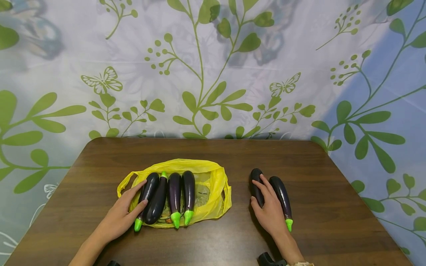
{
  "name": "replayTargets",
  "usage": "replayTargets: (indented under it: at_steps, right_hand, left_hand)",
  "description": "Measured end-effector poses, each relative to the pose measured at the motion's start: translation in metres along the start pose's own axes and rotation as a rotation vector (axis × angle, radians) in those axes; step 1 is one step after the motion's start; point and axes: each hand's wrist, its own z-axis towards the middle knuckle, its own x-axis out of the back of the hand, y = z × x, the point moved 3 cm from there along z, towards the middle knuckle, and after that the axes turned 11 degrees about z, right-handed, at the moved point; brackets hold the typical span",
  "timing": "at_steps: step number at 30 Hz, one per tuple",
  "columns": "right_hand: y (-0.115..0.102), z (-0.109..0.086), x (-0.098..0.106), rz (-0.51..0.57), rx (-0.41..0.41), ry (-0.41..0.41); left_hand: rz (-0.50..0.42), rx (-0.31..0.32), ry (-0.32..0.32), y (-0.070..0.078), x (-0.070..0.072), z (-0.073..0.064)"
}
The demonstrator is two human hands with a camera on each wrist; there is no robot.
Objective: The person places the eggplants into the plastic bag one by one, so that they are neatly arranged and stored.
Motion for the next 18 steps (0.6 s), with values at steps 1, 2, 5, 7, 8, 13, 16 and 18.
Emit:
replayTargets:
  at_steps: [1,2,5,7,8,13,16,18]
  right_hand:
    - [0.0,0.0,0.0,0.001,-0.005,0.002]
    - [0.0,-0.0001,0.0,0.003,-0.008,0.003]
    - [-0.0001,-0.0003,0.0,0.017,-0.015,0.009]
    - [-0.0004,-0.0001,0.0,0.025,-0.016,0.016]
    - [-0.0006,0.0,0.0,0.028,-0.017,0.02]
    - [-0.0026,0.0001,0.0002,0.037,-0.012,0.044]
    - [-0.0037,0.0001,-0.0003,0.044,0.0,0.054]
    - [-0.0047,0.0,-0.0009,0.051,0.014,0.061]
  left_hand:
    - [0.001,0.001,-0.001,0.0,0.0002,0.0]
    - [0.004,0.003,-0.002,0.0,0.0003,-0.0001]
    - [0.008,0.006,-0.005,-0.0002,0.0005,-0.0003]
    - [0.008,0.007,-0.007,-0.0004,0.0004,-0.0004]
    - [0.008,0.008,-0.007,-0.0006,0.0003,-0.0004]
    - [0.006,0.008,-0.007,-0.0003,0.0003,-0.0006]
    - [0.003,0.011,-0.01,0.0004,0.0007,-0.0007]
    - [0.001,0.013,-0.013,0.0007,0.0008,-0.0007]
